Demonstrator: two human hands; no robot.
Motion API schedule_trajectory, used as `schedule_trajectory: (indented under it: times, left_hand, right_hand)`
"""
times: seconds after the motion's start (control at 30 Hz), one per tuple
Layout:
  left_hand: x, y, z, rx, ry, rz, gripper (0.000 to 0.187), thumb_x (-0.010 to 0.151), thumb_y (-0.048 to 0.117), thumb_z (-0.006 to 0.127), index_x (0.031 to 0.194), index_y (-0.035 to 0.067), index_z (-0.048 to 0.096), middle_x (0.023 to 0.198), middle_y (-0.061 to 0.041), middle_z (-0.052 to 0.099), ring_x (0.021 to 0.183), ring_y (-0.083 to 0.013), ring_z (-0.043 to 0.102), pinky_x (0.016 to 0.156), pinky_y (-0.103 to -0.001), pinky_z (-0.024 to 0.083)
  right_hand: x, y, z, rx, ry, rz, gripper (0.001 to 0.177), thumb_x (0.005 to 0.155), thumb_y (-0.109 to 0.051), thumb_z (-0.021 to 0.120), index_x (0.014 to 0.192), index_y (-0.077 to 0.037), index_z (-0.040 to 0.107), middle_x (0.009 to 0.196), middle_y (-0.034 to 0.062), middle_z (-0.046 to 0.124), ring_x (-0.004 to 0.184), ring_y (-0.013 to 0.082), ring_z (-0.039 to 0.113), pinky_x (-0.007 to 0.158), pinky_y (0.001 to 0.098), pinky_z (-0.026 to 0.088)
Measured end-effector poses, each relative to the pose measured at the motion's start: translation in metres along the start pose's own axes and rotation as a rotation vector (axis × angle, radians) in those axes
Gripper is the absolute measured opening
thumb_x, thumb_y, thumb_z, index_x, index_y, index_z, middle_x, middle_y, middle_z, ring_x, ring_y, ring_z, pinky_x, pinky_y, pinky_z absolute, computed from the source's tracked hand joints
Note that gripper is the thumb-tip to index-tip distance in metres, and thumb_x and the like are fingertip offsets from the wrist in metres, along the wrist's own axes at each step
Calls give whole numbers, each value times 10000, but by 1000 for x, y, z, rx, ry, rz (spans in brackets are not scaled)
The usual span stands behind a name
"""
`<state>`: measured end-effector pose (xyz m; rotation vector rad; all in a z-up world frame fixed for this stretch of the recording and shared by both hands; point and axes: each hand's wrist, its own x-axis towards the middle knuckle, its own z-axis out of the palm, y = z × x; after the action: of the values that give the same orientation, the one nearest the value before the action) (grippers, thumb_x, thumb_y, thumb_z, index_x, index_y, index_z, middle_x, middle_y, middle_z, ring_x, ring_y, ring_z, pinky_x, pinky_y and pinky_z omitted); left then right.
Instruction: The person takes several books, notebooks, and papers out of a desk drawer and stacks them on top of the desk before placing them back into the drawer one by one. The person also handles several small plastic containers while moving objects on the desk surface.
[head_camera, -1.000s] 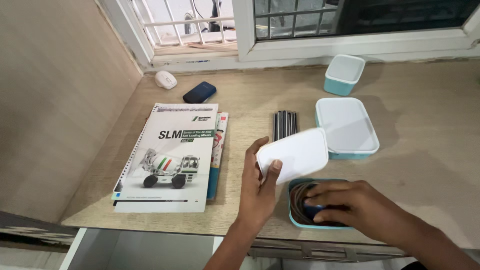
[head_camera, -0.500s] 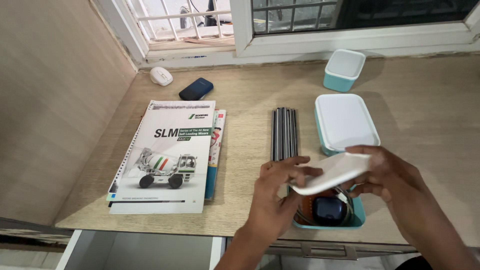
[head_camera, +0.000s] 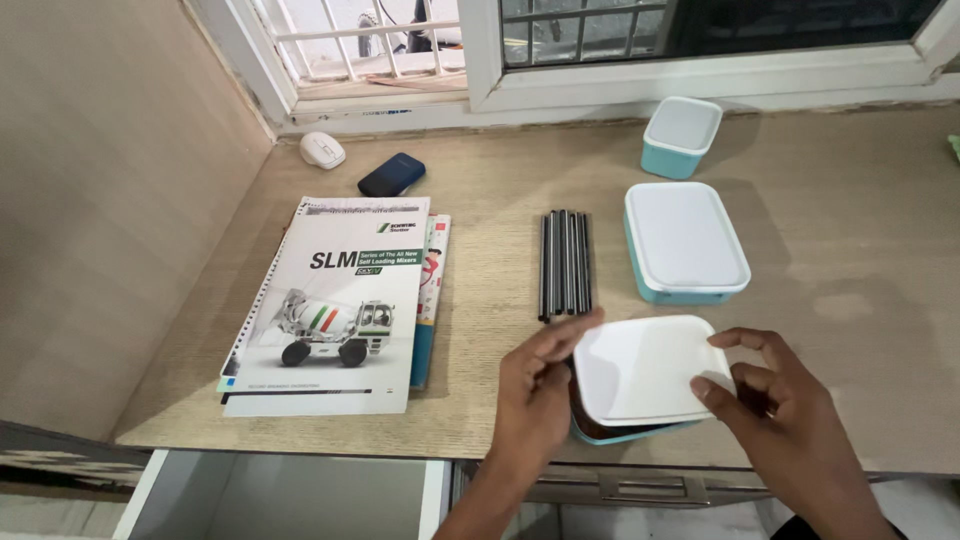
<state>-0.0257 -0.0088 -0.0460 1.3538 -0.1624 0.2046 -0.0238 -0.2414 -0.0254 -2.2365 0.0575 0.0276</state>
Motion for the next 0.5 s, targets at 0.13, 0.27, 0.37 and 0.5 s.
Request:
schedule_trajectory:
  times: [0.13,0.27,0.37,0.5]
  left_hand:
    - [0,-4,8,-109,166,-105,486,928,-87,368,1341,-22,615,1340,-149,684,1255,-214,642,1111,-315,463]
    - [-4,-14,15,-225,258,14,348,1003,-6,410,1247,-69,650,1246,-180,719,1166,-228,681,1070,-332,503]
    - [-13,-11,18,-92,273,-4,299,997,39,464,1165,-72,685,1148,-181,752,1074,-206,694,998,-317,527]
    - [-16,-4,27,79,338,-17,218,984,57,589,1160,-48,662,1084,-141,737,1001,-177,678,921,-304,534]
  right_hand:
    - [-7,-18,0,-122,15,27,545,989,-214,684,1502,-104,536,614,85,610,503,165,480,504,355,418]
    - [-10,-43,0,-247,44,-92,515,933,-241,674,1435,-175,583,512,139,598,399,248,517,482,417,434]
    - [-9,-50,1,-424,3,-8,456,973,-240,643,1428,-214,619,585,117,653,468,250,598,553,376,484]
    - [-6,-46,6,-525,122,-270,357,915,-264,684,1266,-203,691,586,101,669,509,271,650,568,417,531]
